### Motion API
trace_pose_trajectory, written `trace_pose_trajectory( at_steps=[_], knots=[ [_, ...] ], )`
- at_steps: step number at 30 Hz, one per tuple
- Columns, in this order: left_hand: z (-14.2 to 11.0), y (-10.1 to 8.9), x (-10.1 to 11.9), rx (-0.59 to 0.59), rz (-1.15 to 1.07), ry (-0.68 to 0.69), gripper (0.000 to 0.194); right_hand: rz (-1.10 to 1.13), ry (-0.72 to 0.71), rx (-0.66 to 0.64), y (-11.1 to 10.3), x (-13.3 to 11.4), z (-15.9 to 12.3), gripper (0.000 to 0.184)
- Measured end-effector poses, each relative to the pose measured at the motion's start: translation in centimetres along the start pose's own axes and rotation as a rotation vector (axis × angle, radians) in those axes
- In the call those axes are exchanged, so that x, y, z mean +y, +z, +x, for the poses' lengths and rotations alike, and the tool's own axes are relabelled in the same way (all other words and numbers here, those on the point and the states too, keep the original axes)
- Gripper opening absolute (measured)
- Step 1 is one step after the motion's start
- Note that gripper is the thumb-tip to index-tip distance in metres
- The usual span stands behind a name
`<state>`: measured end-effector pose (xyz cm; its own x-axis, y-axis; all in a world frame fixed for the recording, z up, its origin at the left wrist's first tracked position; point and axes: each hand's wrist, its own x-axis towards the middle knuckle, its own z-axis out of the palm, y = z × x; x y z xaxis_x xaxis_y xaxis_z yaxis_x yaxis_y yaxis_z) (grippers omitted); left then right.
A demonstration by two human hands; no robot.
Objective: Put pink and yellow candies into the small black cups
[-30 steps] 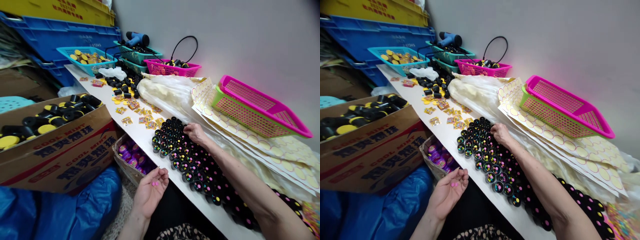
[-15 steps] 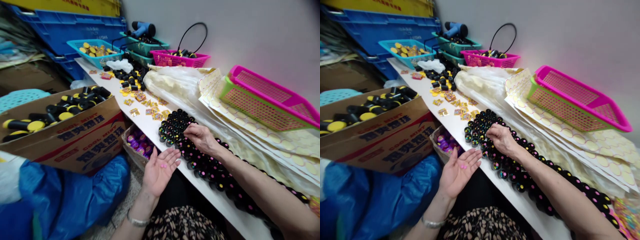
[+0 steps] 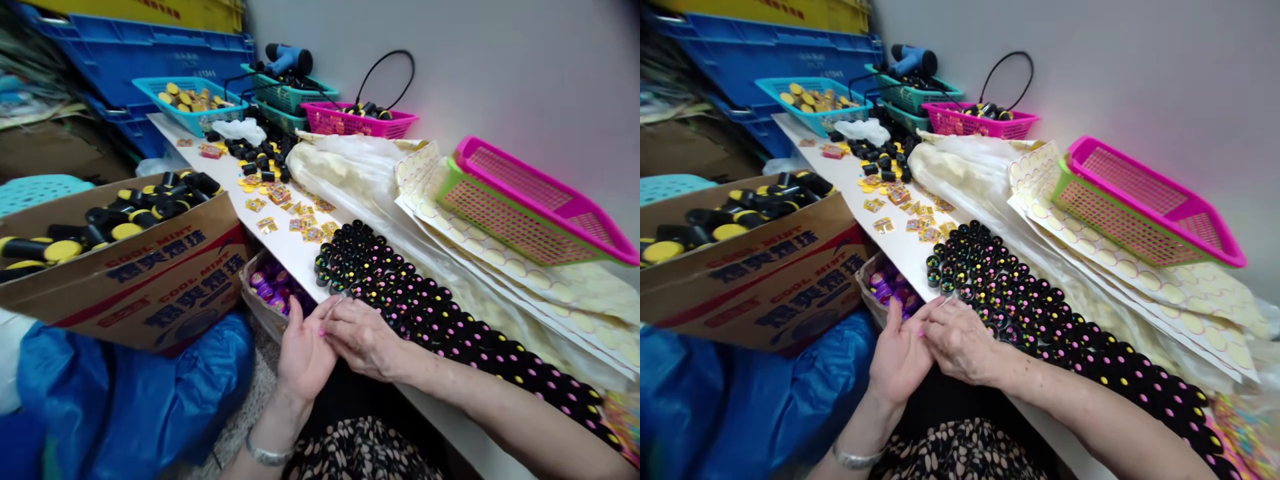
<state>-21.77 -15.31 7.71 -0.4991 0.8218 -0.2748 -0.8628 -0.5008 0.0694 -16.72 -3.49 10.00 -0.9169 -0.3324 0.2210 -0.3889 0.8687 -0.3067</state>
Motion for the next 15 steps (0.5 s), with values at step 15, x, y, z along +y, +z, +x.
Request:
trace_pose_trajectory(
  at_steps=[15],
  knots=[
    [0.1, 0.5, -1.3, 0.229, 0.085, 0.1, 0.033, -0.31, 0.253, 0.208, 2.8, 1.0, -0.8, 0.013]
  ],
)
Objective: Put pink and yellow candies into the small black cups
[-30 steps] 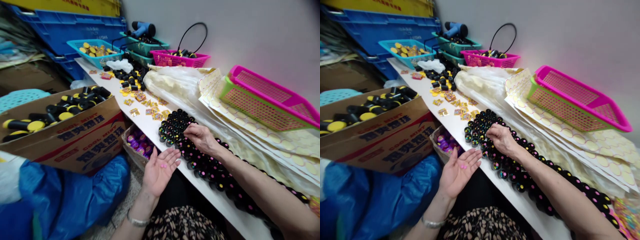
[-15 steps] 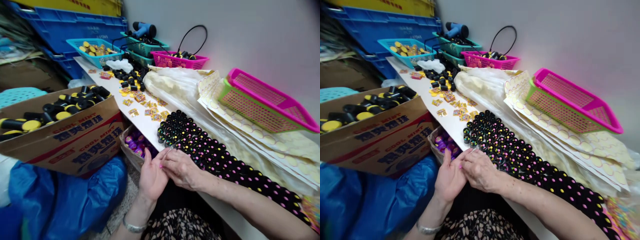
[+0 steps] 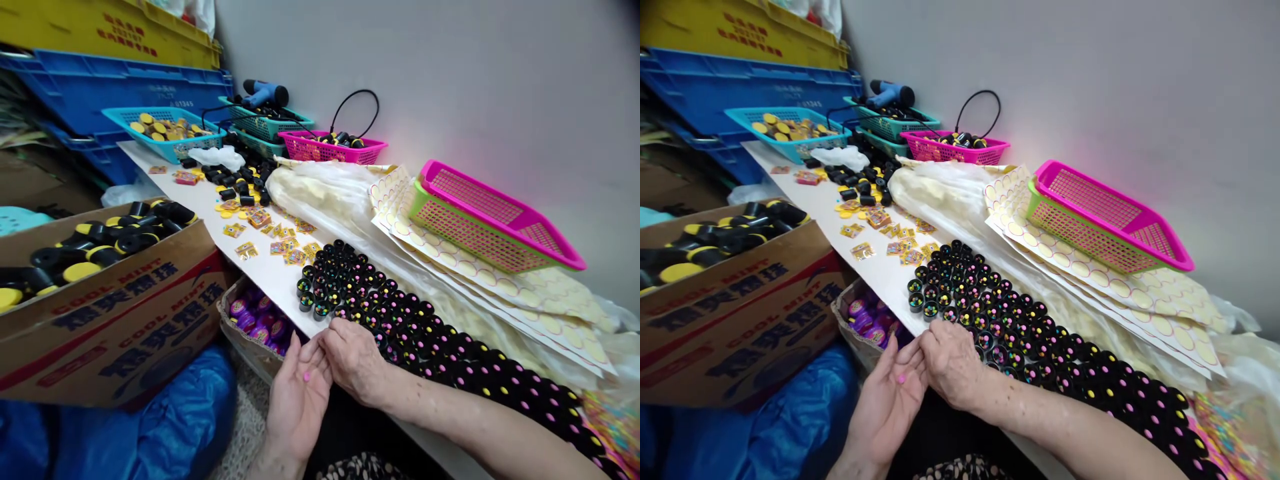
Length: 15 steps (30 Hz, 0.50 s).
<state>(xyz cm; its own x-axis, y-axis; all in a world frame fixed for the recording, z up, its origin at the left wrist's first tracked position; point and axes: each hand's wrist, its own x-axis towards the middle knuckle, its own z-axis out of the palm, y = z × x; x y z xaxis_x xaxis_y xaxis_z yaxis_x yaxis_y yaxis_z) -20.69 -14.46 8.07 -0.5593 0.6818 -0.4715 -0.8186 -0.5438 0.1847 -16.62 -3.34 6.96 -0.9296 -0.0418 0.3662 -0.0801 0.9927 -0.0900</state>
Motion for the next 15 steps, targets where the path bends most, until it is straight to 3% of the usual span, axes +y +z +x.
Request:
trace_pose_trajectory(
  at_steps=[6, 11, 15],
  knots=[
    [0.4, -0.4, 0.1, -0.025, -0.046, -0.041, 0.039, -0.083, -0.164, -0.011, -0.4, 0.1, -0.1, 0.017],
    [0.6, -0.6, 0.2, -0.075, -0.061, -0.078, 0.045, -0.031, -0.149, -0.027, -0.5, 0.4, 0.3, 0.017],
    [0.7, -0.4, 0.8, -0.042, -0.01, -0.061, 0.055, 0.074, -0.107, -0.106, -1.5, 3.6, 2.2, 0.012]
  ],
)
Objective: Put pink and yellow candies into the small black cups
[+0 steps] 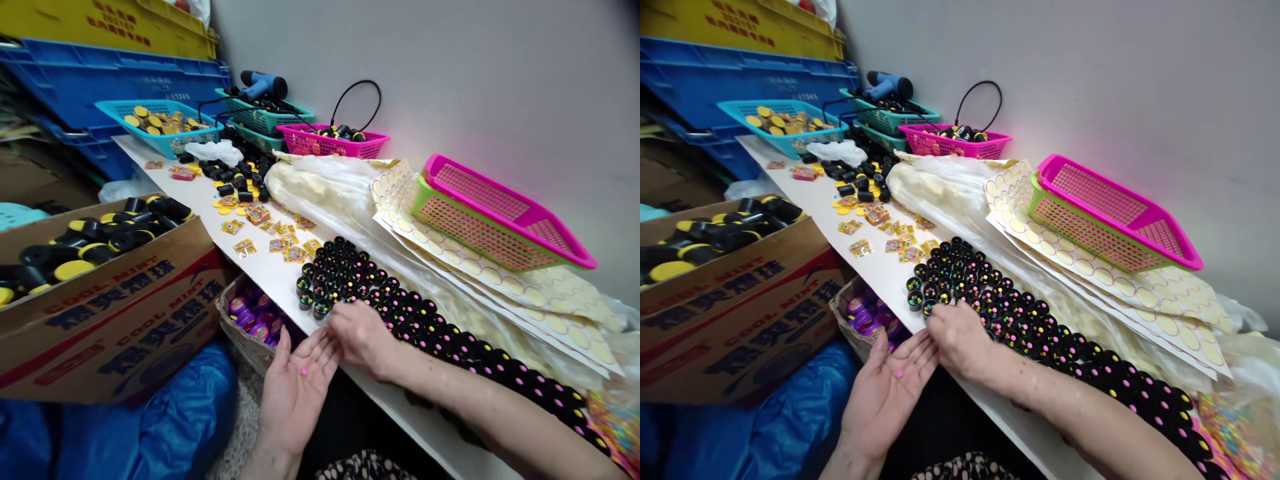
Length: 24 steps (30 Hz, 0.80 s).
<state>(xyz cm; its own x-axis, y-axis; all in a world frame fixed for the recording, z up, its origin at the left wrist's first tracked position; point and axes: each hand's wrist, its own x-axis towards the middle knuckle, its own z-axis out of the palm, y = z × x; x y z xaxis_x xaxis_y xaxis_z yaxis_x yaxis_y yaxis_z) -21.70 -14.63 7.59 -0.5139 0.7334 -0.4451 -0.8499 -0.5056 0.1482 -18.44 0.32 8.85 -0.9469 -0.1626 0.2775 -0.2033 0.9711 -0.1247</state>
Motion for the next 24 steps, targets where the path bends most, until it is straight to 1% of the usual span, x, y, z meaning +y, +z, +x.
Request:
trace_pose_trajectory(
  at_steps=[2, 4, 5, 7, 9, 11, 14, 17, 20, 24],
  knots=[
    [0.0, 0.0, 0.5, 0.042, 0.033, 0.013, 0.05, 0.021, 0.095, 0.02, -1.0, 3.6, 1.1, 0.017],
    [0.0, -0.2, 1.0, 0.071, 0.052, 0.025, 0.039, -0.002, 0.214, 0.057, -1.9, 7.8, 2.3, 0.02],
    [0.0, -0.3, 1.2, 0.083, 0.058, 0.031, 0.034, -0.024, 0.249, 0.055, -2.2, 9.8, 2.8, 0.019],
    [0.1, -0.6, 1.4, 0.112, 0.074, 0.035, 0.028, -0.051, 0.296, 0.0, -2.4, 13.1, 3.7, 0.019],
    [0.3, -0.9, 1.4, 0.134, 0.092, 0.028, 0.024, -0.067, 0.313, -0.085, -2.3, 15.0, 4.2, 0.02],
    [0.5, -1.0, 1.4, 0.146, 0.106, 0.019, 0.021, -0.086, 0.309, -0.171, -1.9, 15.6, 4.5, 0.023],
    [0.8, -1.2, 1.3, 0.157, 0.111, 0.013, 0.019, -0.13, 0.312, -0.256, -1.2, 15.4, 4.9, 0.023],
    [1.1, -1.4, 1.4, 0.166, 0.111, 0.013, 0.018, -0.18, 0.354, -0.282, -1.0, 15.2, 5.1, 0.023],
    [1.2, -1.6, 1.5, 0.181, 0.12, 0.013, 0.018, -0.196, 0.367, -0.301, -1.0, 15.3, 5.3, 0.022],
    [1.3, -1.7, 1.5, 0.22, 0.134, 0.013, 0.016, -0.111, 0.365, -0.277, -1.1, 15.3, 5.5, 0.019]
  ],
)
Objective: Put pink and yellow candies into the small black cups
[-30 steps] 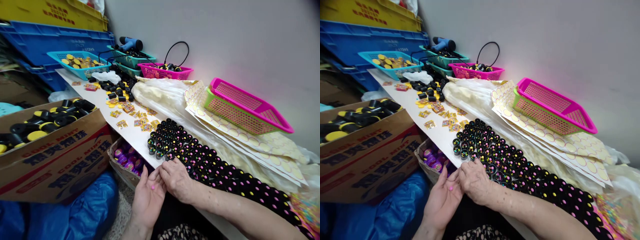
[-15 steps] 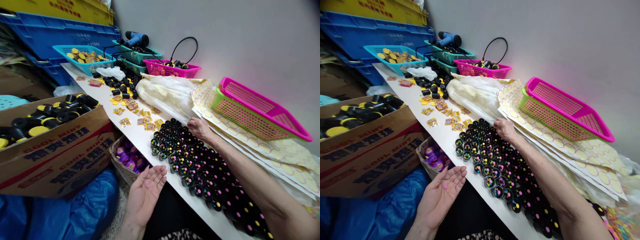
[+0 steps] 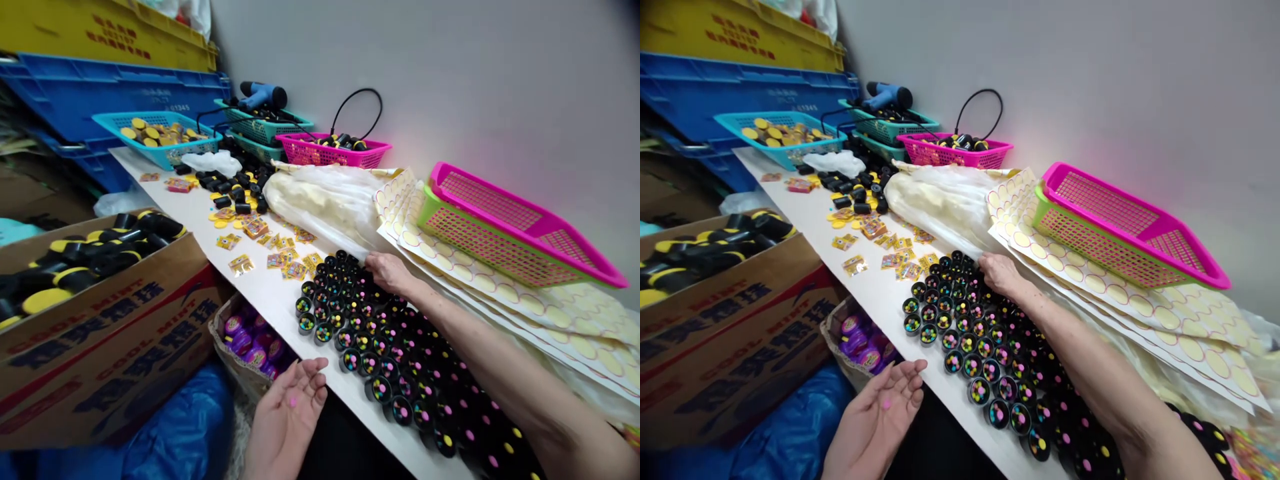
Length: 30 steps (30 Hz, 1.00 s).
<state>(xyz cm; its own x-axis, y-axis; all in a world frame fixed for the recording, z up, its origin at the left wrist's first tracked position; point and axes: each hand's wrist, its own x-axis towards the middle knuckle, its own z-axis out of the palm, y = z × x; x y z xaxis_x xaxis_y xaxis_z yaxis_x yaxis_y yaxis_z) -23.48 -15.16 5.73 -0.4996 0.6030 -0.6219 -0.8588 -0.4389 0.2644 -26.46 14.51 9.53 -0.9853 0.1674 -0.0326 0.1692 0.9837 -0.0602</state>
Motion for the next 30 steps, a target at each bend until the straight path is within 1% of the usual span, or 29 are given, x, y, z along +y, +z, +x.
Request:
trace_pose_trajectory(
  at_steps=[7, 12, 14, 17, 21, 27, 30],
  knots=[
    [0.6, 0.6, 0.4, 0.082, 0.05, 0.006, 0.018, 0.145, 0.002, 0.03, 0.8, 1.0, 0.5, 0.016],
    [0.7, 0.6, 0.5, 0.044, 0.041, 0.005, 0.017, 0.276, 0.041, 0.062, 1.6, 2.0, 0.5, 0.02],
    [0.9, 0.5, 0.4, 0.039, 0.033, 0.009, 0.017, 0.314, 0.021, 0.067, 1.5, 2.1, 0.5, 0.019],
    [1.1, 0.3, 0.3, 0.037, 0.011, -0.006, 0.016, 0.258, -0.053, 0.046, 0.9, 1.8, 0.4, 0.017],
    [1.2, 0.3, 0.2, 0.031, 0.007, -0.005, 0.016, 0.136, -0.119, -0.021, 0.0, 1.1, 0.3, 0.017],
    [1.1, 0.6, 0.1, 0.039, -0.003, -0.002, 0.015, 0.028, -0.107, -0.059, 0.1, 0.5, 0.4, 0.017],
    [0.9, 0.5, 0.0, 0.039, -0.017, -0.01, 0.014, 0.047, -0.09, -0.022, 0.3, 0.5, 0.3, 0.019]
  ],
)
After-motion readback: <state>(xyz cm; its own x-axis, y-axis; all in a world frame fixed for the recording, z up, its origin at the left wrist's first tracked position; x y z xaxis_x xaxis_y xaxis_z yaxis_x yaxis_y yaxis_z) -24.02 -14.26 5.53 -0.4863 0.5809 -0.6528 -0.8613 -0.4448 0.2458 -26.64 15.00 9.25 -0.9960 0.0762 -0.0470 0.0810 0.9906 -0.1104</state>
